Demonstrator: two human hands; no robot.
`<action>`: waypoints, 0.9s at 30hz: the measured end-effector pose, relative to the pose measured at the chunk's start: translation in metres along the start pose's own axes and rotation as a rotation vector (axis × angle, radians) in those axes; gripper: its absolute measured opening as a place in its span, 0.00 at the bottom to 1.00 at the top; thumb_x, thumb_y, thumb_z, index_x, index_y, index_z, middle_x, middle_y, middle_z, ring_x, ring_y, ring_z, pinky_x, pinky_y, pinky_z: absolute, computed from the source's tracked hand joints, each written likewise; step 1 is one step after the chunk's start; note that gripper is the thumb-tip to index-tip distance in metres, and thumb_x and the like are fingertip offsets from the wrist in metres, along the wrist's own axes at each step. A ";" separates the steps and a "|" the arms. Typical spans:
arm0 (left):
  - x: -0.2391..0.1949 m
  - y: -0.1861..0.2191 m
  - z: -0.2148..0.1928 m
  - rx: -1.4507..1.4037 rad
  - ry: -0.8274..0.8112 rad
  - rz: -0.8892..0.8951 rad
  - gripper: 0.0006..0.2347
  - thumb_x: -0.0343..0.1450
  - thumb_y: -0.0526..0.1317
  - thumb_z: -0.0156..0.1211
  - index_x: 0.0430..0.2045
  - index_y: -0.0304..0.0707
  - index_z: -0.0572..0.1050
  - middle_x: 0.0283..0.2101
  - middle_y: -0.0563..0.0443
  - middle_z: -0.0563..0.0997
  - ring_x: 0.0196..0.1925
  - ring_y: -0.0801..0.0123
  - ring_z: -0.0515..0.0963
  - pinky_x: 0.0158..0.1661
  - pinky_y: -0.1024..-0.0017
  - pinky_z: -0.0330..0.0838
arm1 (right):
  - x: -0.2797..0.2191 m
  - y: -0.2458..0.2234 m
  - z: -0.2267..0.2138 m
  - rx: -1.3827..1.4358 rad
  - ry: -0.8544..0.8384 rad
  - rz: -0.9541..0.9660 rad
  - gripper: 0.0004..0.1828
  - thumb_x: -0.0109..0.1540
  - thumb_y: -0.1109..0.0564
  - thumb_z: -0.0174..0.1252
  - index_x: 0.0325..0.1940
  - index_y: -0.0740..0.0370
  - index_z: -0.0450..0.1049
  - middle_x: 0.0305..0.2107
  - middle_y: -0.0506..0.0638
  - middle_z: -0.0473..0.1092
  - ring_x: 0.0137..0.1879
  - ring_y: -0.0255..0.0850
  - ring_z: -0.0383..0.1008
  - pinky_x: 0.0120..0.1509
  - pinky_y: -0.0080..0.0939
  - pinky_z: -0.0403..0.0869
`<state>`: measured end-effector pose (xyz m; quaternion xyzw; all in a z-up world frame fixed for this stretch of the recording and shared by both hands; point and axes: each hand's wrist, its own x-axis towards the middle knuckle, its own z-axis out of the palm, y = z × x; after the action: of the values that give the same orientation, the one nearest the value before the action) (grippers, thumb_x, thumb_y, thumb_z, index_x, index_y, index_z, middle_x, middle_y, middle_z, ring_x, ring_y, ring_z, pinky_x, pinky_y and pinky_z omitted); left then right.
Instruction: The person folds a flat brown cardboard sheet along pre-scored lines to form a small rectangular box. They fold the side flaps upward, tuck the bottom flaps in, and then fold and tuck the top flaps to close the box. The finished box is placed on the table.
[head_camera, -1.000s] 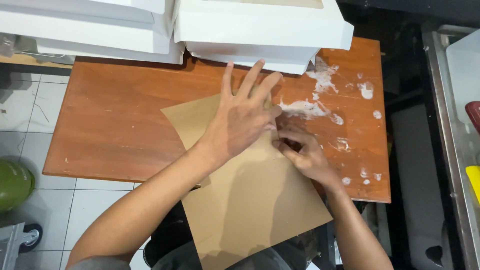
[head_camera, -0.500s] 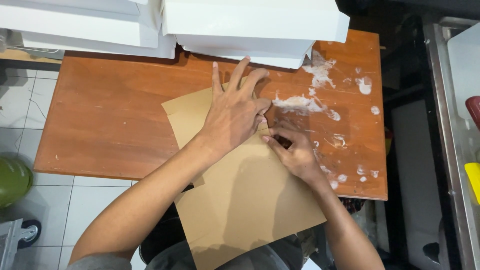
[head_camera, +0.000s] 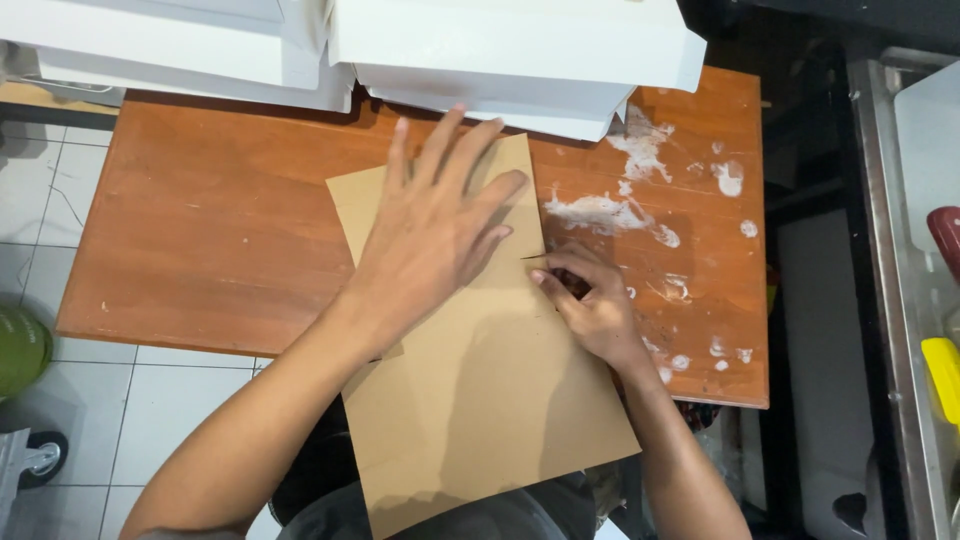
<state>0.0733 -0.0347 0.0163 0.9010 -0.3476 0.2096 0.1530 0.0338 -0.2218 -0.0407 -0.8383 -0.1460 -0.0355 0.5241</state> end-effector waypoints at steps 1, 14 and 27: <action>-0.007 -0.001 -0.005 -0.008 0.041 -0.087 0.13 0.61 0.42 0.58 0.36 0.45 0.66 0.52 0.40 0.61 0.58 0.47 0.54 0.52 0.42 0.47 | 0.000 -0.001 -0.001 0.022 0.009 0.024 0.06 0.55 0.58 0.52 0.30 0.64 0.71 0.27 0.49 0.67 0.35 0.37 0.66 0.39 0.32 0.64; -0.085 -0.006 -0.061 -0.397 -0.383 -1.219 0.14 0.63 0.49 0.44 0.38 0.51 0.69 0.32 0.60 0.77 0.29 0.69 0.74 0.30 0.69 0.65 | -0.008 0.000 0.000 0.112 0.326 0.146 0.05 0.58 0.62 0.51 0.29 0.67 0.70 0.20 0.46 0.60 0.27 0.32 0.58 0.29 0.28 0.59; -0.118 0.004 -0.030 -0.584 0.031 -0.742 0.06 0.59 0.34 0.55 0.26 0.37 0.71 0.22 0.44 0.73 0.27 0.54 0.73 0.27 0.66 0.67 | -0.016 0.017 0.017 0.109 0.384 -0.006 0.02 0.57 0.66 0.53 0.34 0.67 0.71 0.22 0.50 0.64 0.31 0.33 0.59 0.36 0.30 0.63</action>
<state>-0.0169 0.0410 -0.0141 0.8803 -0.0444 0.0478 0.4700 0.0214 -0.2174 -0.0662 -0.7860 -0.0474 -0.1885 0.5869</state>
